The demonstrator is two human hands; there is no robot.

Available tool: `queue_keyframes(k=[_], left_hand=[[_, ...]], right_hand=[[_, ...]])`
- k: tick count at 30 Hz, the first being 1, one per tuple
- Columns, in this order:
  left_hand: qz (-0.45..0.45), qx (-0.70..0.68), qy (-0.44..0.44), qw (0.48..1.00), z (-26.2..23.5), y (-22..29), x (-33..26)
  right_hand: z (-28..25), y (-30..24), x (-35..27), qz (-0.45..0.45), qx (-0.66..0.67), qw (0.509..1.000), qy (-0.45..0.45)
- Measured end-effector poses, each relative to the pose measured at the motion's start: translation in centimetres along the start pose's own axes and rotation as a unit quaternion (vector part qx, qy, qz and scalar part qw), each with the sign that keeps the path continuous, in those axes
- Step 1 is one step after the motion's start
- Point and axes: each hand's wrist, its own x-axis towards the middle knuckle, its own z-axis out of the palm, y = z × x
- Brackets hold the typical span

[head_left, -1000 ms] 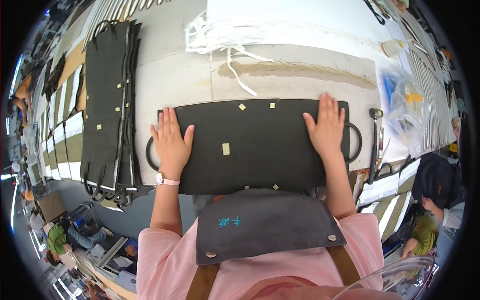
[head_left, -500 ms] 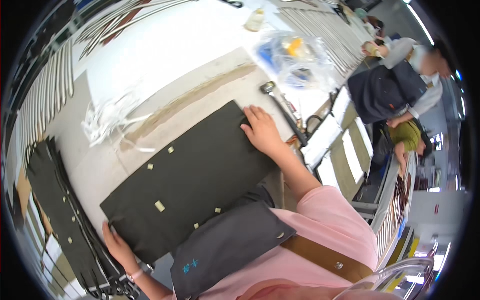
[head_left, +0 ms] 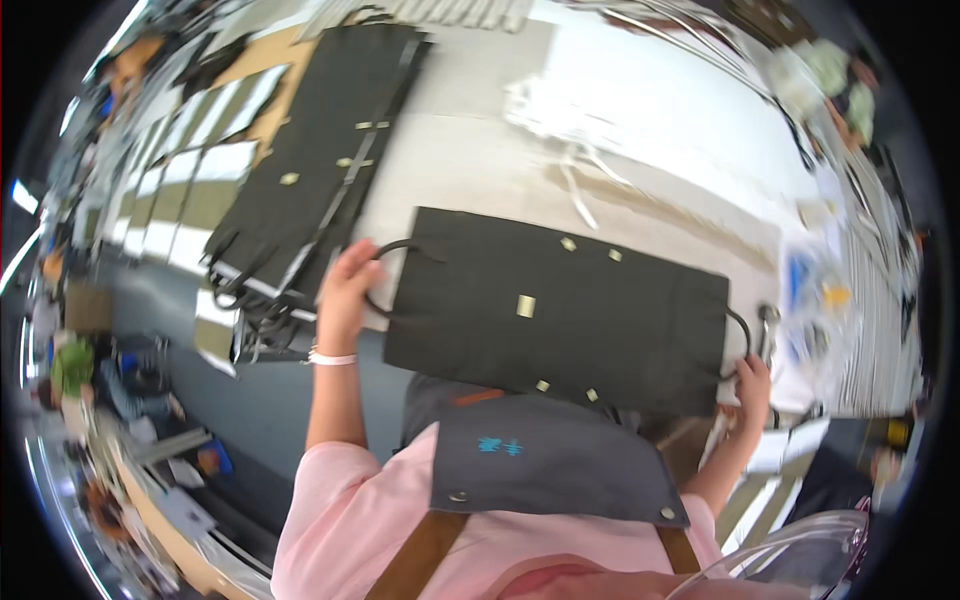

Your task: The person assembles a green and white striped bag by hand. They thread white elastic straps through the fabric, fold the edges, and secure them with metal rivets using a hammer. The person repeats this process for multiple straps on the bag.

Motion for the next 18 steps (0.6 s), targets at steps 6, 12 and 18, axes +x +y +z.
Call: queue_keyframes(k=[6,12,18], left_hand=[[0.015,-0.039,0.02,0.999,0.7,3.6,-5.4],[0.238,-0.209,0.189,0.929,-3.5,8.8,-7.1],[0.293,-0.47,0.048,0.831,-13.6,13.9,-11.1]], right_hand=[[-1.8,-12.4,-2.0,-0.09,0.255,0.951,-0.15],[2.1,-29.6,0.0,-0.241,0.304,0.91,-0.147],[5.9,-45.8,7.0,-0.251,0.512,0.693,-0.442]])
